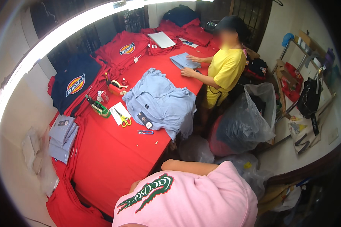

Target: The person places a folded blue shirt into a clear plastic bag and seals the bag with an adhesive strip.

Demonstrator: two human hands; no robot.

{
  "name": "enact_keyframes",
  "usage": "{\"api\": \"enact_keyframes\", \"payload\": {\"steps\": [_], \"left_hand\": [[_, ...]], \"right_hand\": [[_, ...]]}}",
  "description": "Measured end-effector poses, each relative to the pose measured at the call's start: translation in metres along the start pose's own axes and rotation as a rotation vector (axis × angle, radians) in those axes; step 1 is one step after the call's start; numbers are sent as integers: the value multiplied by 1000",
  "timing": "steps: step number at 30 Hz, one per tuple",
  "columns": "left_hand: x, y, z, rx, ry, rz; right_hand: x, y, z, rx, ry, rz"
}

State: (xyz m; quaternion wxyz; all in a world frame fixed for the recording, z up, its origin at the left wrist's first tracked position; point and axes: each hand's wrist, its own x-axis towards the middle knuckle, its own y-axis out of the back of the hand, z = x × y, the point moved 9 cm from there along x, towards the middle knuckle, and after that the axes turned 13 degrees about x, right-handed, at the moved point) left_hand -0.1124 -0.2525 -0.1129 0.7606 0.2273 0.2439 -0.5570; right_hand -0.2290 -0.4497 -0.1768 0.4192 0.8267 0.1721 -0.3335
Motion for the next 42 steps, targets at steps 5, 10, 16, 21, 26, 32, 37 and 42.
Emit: {"api": "enact_keyframes", "payload": {"steps": [5,10,16,21,26,32,37,42], "left_hand": [[7,1,-13,68,-45,9],[7,-1,-14,144,-56,28],[-3,-1,1,240,-66,42],[-1,-2,-9,164,-45,26],[-6,-3,-5,137,4,3],[-8,-3,-2,110,25,-14],[-4,-1,-7,80,24,-6],[-2,-2,-12,44,26,7]], "right_hand": [[-8,1,0,7,17,5],[-15,3,-1,10,0,-1],[-14,2,0,12,0,-1],[-27,17,-14,-1,18,18],[-15,8,-4,-21,18,0],[-10,7,-4,-11,27,14],[-15,10,-10,-20,21,5],[-12,6,-7,-9,48,13]]}}
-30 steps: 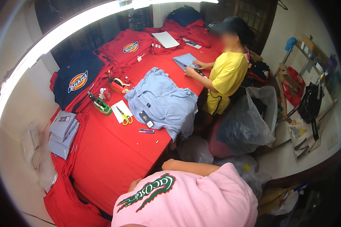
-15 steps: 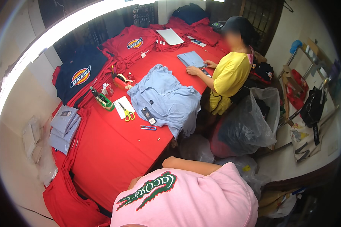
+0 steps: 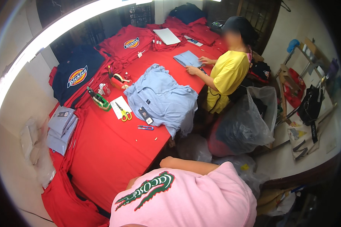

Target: The person places a folded blue shirt into a clear plastic bag and seals the bag with an adhesive strip.

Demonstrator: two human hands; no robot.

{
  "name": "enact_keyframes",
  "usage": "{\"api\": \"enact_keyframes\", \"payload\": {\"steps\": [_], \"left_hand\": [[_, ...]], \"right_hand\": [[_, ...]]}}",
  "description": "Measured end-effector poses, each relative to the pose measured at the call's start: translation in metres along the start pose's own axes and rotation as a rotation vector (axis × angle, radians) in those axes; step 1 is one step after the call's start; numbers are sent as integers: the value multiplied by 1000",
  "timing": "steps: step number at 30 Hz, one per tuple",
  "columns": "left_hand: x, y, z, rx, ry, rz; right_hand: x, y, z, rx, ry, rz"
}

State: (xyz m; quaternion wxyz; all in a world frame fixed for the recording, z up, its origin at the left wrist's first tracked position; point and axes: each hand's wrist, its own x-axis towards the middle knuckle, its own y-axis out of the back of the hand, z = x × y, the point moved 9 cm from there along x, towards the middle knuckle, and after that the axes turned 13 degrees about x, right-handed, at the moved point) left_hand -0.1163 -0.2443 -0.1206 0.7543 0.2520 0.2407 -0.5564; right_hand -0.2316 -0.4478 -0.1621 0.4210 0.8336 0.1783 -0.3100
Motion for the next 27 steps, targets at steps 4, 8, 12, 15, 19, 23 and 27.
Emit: {"api": "enact_keyframes", "payload": {"steps": [4,8,12,15,19,23,27], "left_hand": [[-10,-2,14,110,-31,25],[-20,-3,34,310,-118,60],[3,-1,-13,136,22,51],[9,-12,-16,113,31,47],[5,-33,7,245,-22,37],[2,-50,25,359,-45,44],[8,-69,39,440,-59,40]], "right_hand": [[3,-2,5,6,-2,16],[2,-2,5,-1,2,-3],[0,4,4,-35,18,-5],[-4,5,14,-29,18,-1],[-14,6,31,-17,-3,-8],[-42,25,32,-13,-48,-30],[-61,32,48,-4,-30,-26]]}}
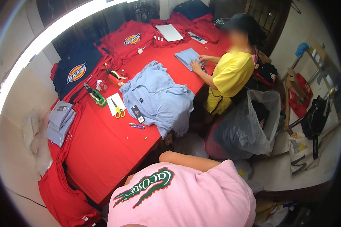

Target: The person places a folded blue shirt into a clear plastic bag and seals the bag with an adhesive strip.

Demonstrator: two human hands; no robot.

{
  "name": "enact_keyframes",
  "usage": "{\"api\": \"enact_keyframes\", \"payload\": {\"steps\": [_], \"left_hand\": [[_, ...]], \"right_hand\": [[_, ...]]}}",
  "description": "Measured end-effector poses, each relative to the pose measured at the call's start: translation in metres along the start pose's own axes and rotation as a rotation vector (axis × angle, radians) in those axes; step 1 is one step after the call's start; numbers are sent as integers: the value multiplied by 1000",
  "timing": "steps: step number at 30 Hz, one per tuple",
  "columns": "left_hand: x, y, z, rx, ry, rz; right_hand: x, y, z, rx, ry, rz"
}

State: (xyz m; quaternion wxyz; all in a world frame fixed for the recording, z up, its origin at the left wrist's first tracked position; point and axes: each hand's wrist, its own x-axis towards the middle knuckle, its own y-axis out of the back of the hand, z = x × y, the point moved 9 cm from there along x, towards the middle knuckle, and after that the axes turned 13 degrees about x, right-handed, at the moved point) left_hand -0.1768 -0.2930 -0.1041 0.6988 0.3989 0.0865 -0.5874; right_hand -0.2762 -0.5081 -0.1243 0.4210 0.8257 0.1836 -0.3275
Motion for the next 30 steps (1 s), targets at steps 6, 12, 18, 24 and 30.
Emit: {"api": "enact_keyframes", "payload": {"steps": [6,12,18,24,30], "left_hand": [[12,-19,23,76,-16,1],[24,-44,36,116,-36,13],[32,-74,56,125,-46,37],[24,-90,92,152,80,-8],[25,-92,128,194,83,-32]], "right_hand": [[-12,-5,33,-5,16,-15],[-36,-10,65,21,6,-28],[-56,-30,100,61,-6,-49],[-76,-45,129,114,-42,-56],[-100,-44,143,185,-24,-25]]}}
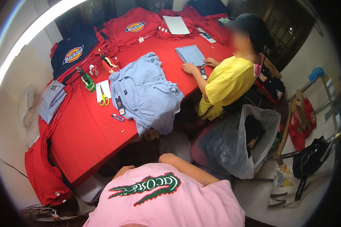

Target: The person places a folded blue shirt into a clear plastic bag and seals the bag with an adhesive strip.

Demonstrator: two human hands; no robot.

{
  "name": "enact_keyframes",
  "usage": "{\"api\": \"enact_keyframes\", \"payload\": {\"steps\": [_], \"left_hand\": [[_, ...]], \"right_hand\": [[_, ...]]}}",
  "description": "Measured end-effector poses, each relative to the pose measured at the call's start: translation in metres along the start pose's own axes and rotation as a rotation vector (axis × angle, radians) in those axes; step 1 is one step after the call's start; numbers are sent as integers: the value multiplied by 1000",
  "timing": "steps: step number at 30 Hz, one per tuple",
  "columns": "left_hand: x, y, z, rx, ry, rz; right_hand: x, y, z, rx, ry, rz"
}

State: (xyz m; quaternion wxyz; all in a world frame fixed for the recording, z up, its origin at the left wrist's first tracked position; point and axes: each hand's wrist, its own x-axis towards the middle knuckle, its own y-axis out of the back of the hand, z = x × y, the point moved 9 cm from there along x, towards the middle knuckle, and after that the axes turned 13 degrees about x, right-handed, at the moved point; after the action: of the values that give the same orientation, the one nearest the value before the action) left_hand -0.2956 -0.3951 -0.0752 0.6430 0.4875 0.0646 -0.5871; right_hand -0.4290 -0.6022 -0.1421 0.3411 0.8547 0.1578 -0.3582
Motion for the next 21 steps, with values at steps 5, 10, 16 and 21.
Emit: {"api": "enact_keyframes", "payload": {"steps": [5,10,16,21], "left_hand": [[7,4,18,94,33,-30],[15,2,14,122,13,-23],[11,4,13,116,22,0],[6,4,11,120,19,16]], "right_hand": [[-2,-6,18,14,-10,-2],[-5,-4,20,34,-36,-1],[-2,-2,15,31,2,4],[7,-3,12,11,38,23]]}}
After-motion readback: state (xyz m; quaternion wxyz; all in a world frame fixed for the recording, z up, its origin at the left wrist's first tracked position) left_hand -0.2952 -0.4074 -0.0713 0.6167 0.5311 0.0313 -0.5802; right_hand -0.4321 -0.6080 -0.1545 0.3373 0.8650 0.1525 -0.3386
